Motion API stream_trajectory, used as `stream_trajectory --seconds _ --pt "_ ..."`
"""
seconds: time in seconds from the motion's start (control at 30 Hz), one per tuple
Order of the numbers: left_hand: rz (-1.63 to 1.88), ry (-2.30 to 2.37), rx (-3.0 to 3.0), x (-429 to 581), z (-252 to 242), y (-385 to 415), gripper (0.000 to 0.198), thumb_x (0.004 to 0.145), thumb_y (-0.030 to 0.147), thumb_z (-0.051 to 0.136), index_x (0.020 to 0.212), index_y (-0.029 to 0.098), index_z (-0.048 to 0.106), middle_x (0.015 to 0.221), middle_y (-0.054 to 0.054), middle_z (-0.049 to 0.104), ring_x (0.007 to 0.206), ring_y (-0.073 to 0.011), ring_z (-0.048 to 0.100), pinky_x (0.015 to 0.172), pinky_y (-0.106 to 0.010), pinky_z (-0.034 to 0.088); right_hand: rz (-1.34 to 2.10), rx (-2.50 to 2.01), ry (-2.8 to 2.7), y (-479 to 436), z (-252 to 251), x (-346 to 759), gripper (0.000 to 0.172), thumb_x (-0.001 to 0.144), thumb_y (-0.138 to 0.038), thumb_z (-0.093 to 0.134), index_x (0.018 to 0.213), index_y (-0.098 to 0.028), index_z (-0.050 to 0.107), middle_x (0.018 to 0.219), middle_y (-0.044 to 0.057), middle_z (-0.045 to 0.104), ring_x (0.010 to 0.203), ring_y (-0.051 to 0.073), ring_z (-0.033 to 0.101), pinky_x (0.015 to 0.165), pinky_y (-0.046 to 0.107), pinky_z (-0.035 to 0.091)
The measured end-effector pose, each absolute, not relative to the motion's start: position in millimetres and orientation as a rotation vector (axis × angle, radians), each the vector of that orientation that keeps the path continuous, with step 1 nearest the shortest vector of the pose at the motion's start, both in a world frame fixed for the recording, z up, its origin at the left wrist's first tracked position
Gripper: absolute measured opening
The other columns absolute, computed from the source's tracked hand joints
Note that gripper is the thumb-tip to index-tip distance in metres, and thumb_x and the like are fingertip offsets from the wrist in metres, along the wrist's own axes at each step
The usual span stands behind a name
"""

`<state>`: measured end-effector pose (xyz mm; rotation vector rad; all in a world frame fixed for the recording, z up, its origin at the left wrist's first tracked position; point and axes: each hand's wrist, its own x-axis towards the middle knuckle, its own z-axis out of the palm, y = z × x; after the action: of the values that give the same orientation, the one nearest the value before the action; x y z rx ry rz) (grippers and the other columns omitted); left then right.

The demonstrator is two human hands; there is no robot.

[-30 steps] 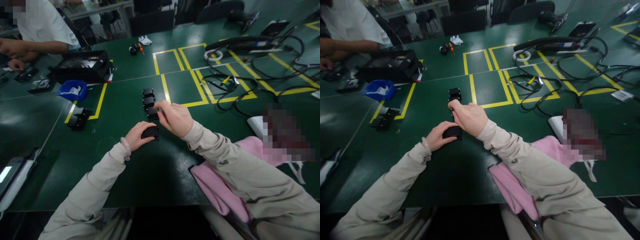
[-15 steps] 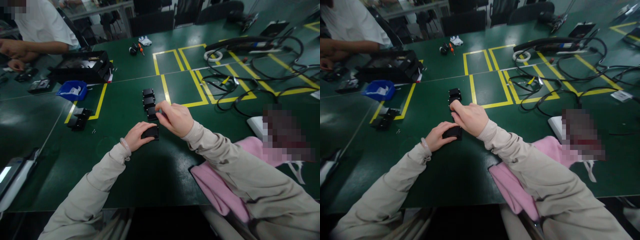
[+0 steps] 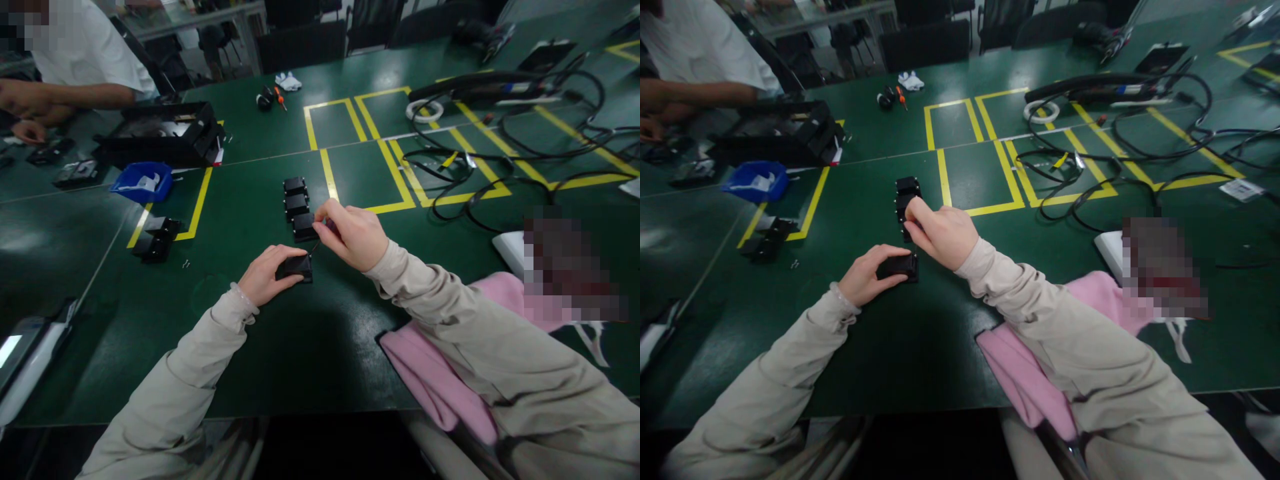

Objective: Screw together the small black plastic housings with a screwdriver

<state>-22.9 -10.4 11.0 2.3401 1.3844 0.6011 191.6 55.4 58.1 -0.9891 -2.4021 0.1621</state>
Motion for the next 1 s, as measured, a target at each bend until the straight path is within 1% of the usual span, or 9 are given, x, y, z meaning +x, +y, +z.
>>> stream_trajectory --seconds 0.13,0.33,0.6,0.77,0.9,1.0 --pt "0.630 1.340 2.363 -24.7 12.2 -12.0 0.038 0.089 0.033 0.060 0.124 0.021 0.054 0.117 -0.008 0.062 0.108 -0.0232 0.056 0.094 -0.040 0.045 0.193 -1.006 -2.402 55.7 59.0 192.1 0.034 0.095 -0.037 0.036 0.102 -0.015 0.061 0.069 0.002 0.059 0.062 0.015 0.053 0.063 0.025 0.032" --pt "0.634 1.331 2.406 -25.7 15.6 -12.5 0.037 0.089 0.027 0.059 0.126 0.020 0.054 0.118 -0.009 0.060 0.110 -0.0231 0.054 0.096 -0.039 0.044 0.284 -1.015 -2.398 58.3 59.9 193.8 0.039 0.096 -0.044 0.034 0.092 -0.016 0.062 0.066 0.001 0.057 0.060 0.014 0.051 0.062 0.024 0.031" --pt "0.558 1.370 2.421 -24.8 18.4 -13.7 0.039 0.089 0.023 0.055 0.128 0.021 0.052 0.120 -0.009 0.057 0.112 -0.0246 0.051 0.097 -0.041 0.043 0.430 -0.976 -2.368 61.9 63.2 196.0 0.031 0.094 -0.039 0.041 0.089 -0.017 0.062 0.066 0.000 0.059 0.054 0.011 0.047 0.059 0.023 0.029" --pt "0.565 1.355 2.432 -23.4 16.3 -14.1 0.040 0.090 0.022 0.054 0.129 0.019 0.050 0.120 -0.010 0.056 0.110 -0.0251 0.050 0.096 -0.043 0.043 0.664 -0.966 -2.268 60.0 60.3 206.1 0.024 0.092 -0.033 0.046 0.082 -0.017 0.060 0.050 -0.005 0.052 0.048 0.009 0.048 0.058 0.022 0.033" --pt "0.581 1.367 2.434 -22.2 13.9 -13.9 0.038 0.091 0.026 0.054 0.128 0.021 0.050 0.119 -0.009 0.057 0.109 -0.0248 0.051 0.095 -0.042 0.044 0.867 -0.952 -2.131 60.0 53.8 208.3 0.028 0.093 -0.034 0.046 0.073 -0.017 0.056 0.043 -0.006 0.050 0.042 0.008 0.048 0.055 0.021 0.037" --pt "0.599 1.374 2.440 -21.5 11.5 -13.1 0.037 0.092 0.029 0.055 0.127 0.021 0.051 0.118 -0.009 0.057 0.109 -0.0250 0.051 0.095 -0.042 0.044 0.904 -0.953 -2.050 60.8 48.2 207.8 0.029 0.093 -0.037 0.047 0.071 -0.018 0.055 0.041 -0.007 0.049 0.040 0.008 0.046 0.054 0.022 0.037"
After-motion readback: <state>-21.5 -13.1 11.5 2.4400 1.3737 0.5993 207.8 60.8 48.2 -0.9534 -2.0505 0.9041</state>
